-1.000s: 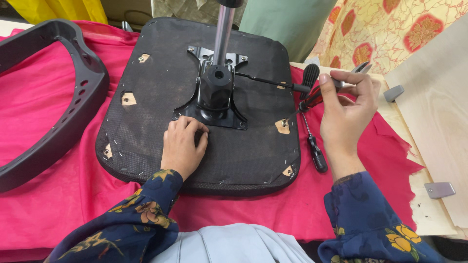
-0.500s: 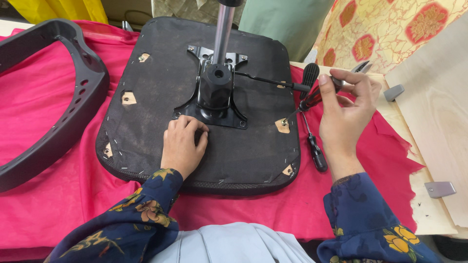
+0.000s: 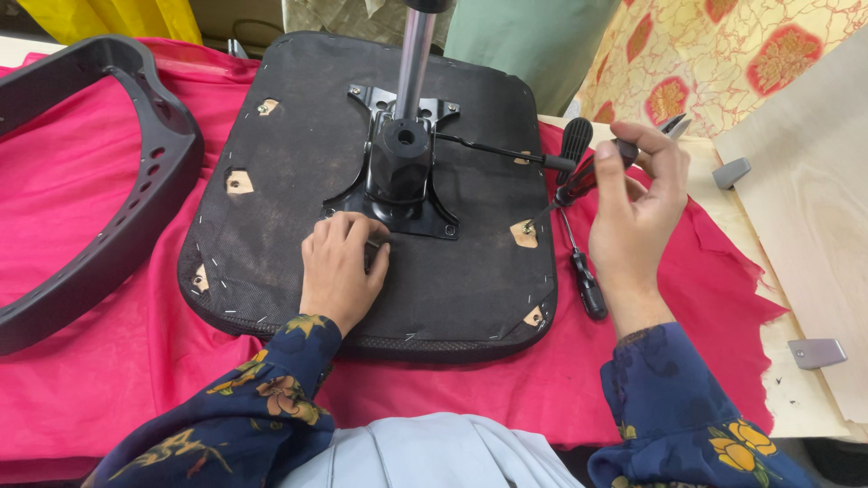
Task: The person uses a screwdriver to remove multiple screws from the underside of an office chair seat, detaching the seat from its metal base. The removed screws are placed on the seat surface as the person continues unscrewing each fastener.
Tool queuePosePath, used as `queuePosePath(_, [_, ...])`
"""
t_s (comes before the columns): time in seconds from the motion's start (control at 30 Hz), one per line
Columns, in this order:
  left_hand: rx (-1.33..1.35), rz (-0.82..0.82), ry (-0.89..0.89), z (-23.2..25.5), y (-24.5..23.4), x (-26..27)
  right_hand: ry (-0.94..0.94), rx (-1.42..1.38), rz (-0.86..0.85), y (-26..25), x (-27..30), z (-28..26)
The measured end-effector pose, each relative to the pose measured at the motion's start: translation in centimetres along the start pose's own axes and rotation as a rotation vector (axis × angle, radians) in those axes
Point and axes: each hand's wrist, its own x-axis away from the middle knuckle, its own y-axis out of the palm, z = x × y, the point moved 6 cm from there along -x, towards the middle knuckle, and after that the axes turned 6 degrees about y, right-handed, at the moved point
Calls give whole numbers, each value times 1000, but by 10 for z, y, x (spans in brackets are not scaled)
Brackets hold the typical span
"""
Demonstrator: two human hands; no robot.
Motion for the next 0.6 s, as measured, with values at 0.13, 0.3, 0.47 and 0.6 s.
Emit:
queuePosePath(0.13, [49,21,227,31,-8,-2,10,111,26,-2,0,-3])
queuePosePath(0.3, [449,-251,187,71,38,-8,43,-141,-48,-4,1,11])
queuePosePath(0.47, [544,-272,122,98,101,-38,49,-305,-86,-6,-1,19])
queuePosePath(0.6, [448,-384,175,105,148,-62,25,-38,-24,-13,2,12])
